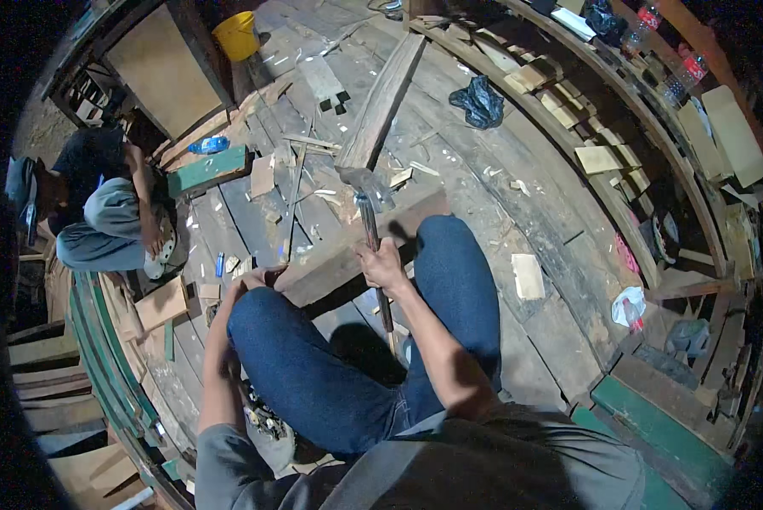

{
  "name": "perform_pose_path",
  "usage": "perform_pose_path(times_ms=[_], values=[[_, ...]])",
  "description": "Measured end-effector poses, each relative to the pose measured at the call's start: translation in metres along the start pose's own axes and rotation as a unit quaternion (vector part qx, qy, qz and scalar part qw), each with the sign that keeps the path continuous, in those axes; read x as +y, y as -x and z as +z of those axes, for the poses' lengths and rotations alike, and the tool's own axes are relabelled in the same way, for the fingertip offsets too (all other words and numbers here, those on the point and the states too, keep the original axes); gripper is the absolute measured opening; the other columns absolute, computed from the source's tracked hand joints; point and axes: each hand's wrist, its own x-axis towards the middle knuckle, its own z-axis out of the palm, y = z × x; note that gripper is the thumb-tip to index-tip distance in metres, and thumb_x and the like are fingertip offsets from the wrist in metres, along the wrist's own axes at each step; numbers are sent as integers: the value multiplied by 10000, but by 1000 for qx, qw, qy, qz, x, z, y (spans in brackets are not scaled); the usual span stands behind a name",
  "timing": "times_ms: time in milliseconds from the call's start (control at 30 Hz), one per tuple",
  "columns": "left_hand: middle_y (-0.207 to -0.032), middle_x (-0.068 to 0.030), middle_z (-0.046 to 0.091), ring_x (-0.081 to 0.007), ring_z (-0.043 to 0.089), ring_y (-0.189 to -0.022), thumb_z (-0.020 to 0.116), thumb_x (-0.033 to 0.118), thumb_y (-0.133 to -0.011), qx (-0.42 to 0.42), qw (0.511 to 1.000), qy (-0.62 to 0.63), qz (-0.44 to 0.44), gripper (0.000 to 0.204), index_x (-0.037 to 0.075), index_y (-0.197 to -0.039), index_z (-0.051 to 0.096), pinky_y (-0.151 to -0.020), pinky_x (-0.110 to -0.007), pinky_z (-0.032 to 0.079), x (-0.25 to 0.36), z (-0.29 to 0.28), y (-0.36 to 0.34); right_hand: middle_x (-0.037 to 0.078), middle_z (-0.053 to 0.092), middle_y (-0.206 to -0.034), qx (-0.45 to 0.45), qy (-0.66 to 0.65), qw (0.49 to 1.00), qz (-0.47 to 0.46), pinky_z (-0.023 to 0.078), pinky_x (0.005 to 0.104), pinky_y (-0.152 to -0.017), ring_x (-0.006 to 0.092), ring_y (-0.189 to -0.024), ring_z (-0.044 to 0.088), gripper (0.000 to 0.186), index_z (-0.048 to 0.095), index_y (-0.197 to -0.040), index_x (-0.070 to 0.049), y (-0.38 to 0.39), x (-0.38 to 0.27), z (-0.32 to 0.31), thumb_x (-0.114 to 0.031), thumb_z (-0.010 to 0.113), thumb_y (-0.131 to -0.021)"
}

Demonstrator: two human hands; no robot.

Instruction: The person chisels a piece of wood using a hammer, handles and bends a metal wire by hand, and then hammers the chisel into wooden boards.

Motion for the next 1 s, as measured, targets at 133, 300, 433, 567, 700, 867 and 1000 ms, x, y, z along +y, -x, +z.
perform_pose_path(times_ms=[133, 300, 433, 567, 700, 867, 1000], values=[[-1106, -87, 550, -175, 478, -1045, 388, 278, -904, -32, 999, -22, 29, 280, 40, -970, 521, -933, -294, 323, 13, 3, -16, -38, 318, -384, -13, -58, 998, 21, 195, 237, -263, 61, -266, 282, 415, 339, -496, -122, -1, -6, 2, -187, 595, -816], [-1081, -88, 557, -181, 456, -1065, 398, 237, -884, -101, 991, -73, 56, 208, 69, -827, 505, -954, -293, 291, 13, 1, -42, -46, 311, -383, 5, -61, 998, 30, 188, 229, -265, 56, -265, 280, 417, 335, -492, -128, 1, -7, -6, -169, 588, -821], [-980, -50, 596, -152, 515, -952, 611, 123, -682, -219, 934, -283, 0, 263, 58, -935, 575, -825, -278, 389, -23, -73, -127, -46, 310, -383, 4, -79, 996, 28, 172, 234, -263, 55, -263, 274, 429, 323, -490, -129, 2, -5, 5, -168, 578, -832], [-868, 8, 624, -105, 562, -840, 771, 16, -529, -308, 876, -358, -96, 503, 49, -1010, 628, -749, -262, 462, -59, -96, -213, -40, 326, -381, 13, -76, 997, 32, 170, 237, -261, 53, -264, 285, 421, 337, -490, -127, 1, -3, -8, -154, 574, -836], [-896, -16, 619, -135, 567, -872, 783, 29, -540, -275, 866, -419, -3, 497, 37, -1003, 602, -779, -304, 473, -53, -125, -197, -47, 304, -386, -8, -57, 998, 18, 176, 233, -264, 46, -273, 264, 402, 344, -507, -128, 1, 0, 12, -155, 575, -834], [-1238, -187, 446, -340, 465, -1110, 652, 110, -652, -167, 792, -519, 276, 653, 131, -1269, 438, -914, -421, 398, -106, -92, -148, -59, 283, -388, 7, -22, 999, 27, 170, 225, -266, 38, -277, 242, 399, 336, -519, -137, 3, -5, 12, -163, 579, -835], [-1383, -185, 272, -389, 328, -1224, 521, 255, -790, -171, 640, -683, 307, 559, 234, -1329, 375, -999, -483, 272, -121, -94, -128, -45, 324, -392, -2, -29, 999, 20, 187, 241, -265, 57, -278, 294, 360, 413, -510, -92, 3, -3, 17, -153, 575, -826]])
